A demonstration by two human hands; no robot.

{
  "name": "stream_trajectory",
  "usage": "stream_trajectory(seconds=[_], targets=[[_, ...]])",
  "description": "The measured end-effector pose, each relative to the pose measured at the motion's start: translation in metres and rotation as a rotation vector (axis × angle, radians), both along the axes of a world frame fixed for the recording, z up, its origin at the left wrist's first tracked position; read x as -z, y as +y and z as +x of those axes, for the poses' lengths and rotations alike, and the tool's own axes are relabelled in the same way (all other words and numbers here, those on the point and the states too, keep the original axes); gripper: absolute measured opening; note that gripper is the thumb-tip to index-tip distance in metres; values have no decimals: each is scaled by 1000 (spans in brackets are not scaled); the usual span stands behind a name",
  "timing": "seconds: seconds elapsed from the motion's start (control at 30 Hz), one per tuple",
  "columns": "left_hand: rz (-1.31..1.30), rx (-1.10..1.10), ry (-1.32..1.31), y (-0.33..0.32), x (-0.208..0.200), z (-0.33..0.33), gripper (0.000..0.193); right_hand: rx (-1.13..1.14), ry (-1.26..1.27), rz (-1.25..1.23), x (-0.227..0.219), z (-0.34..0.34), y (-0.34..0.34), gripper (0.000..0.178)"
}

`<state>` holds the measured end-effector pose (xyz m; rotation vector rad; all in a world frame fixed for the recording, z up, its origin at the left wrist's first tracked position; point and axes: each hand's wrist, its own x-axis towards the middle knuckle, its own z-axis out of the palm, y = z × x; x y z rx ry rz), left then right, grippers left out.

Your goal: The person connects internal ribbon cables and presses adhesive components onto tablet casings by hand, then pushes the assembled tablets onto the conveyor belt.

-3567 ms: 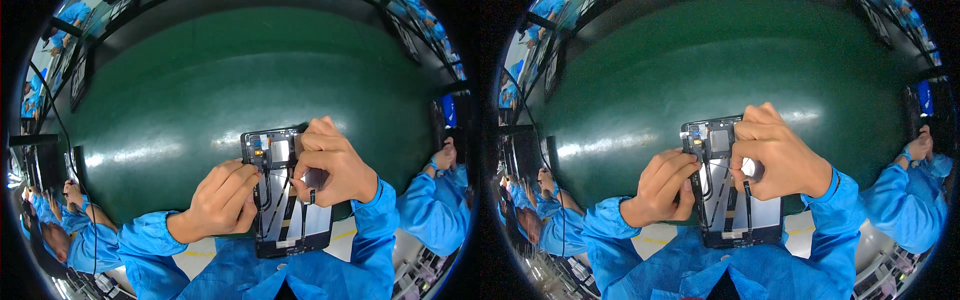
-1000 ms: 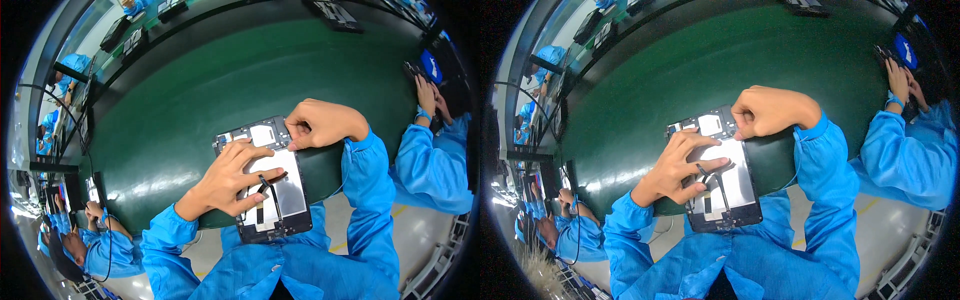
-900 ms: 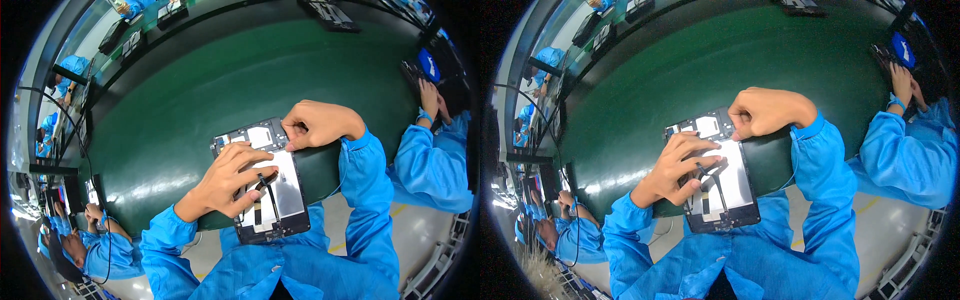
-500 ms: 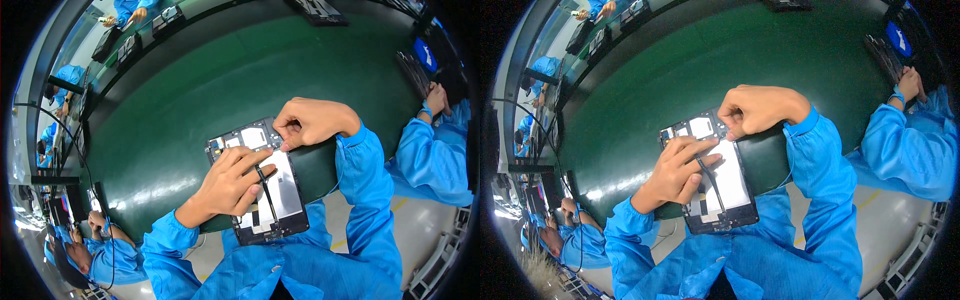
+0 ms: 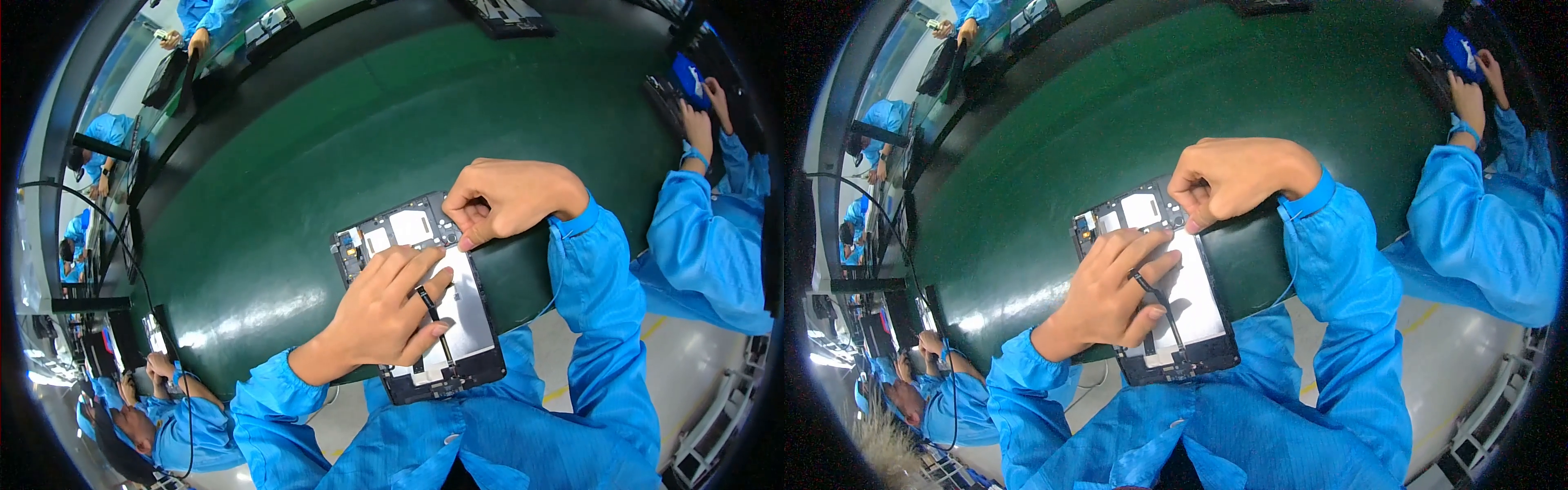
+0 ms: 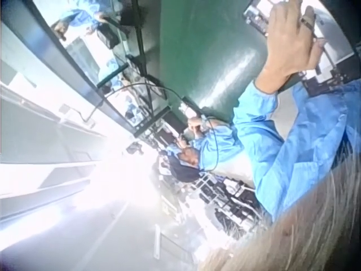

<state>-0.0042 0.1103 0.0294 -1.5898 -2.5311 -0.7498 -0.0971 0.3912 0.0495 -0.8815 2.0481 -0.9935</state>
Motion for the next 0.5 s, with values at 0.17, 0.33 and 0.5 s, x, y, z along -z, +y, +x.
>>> stream_trajectory(seconds=[0.17,0.33,0.5], targets=[[-109,-35,126,13,-6,12,71,121,-93,-136,-1,-3,-2,28],[-150,-35,197,15,-4,12,73,228,-18,-233,14,2,-15,26],[-113,-37,179,12,-3,9,71,296,107,-243,23,9,-20,27]])
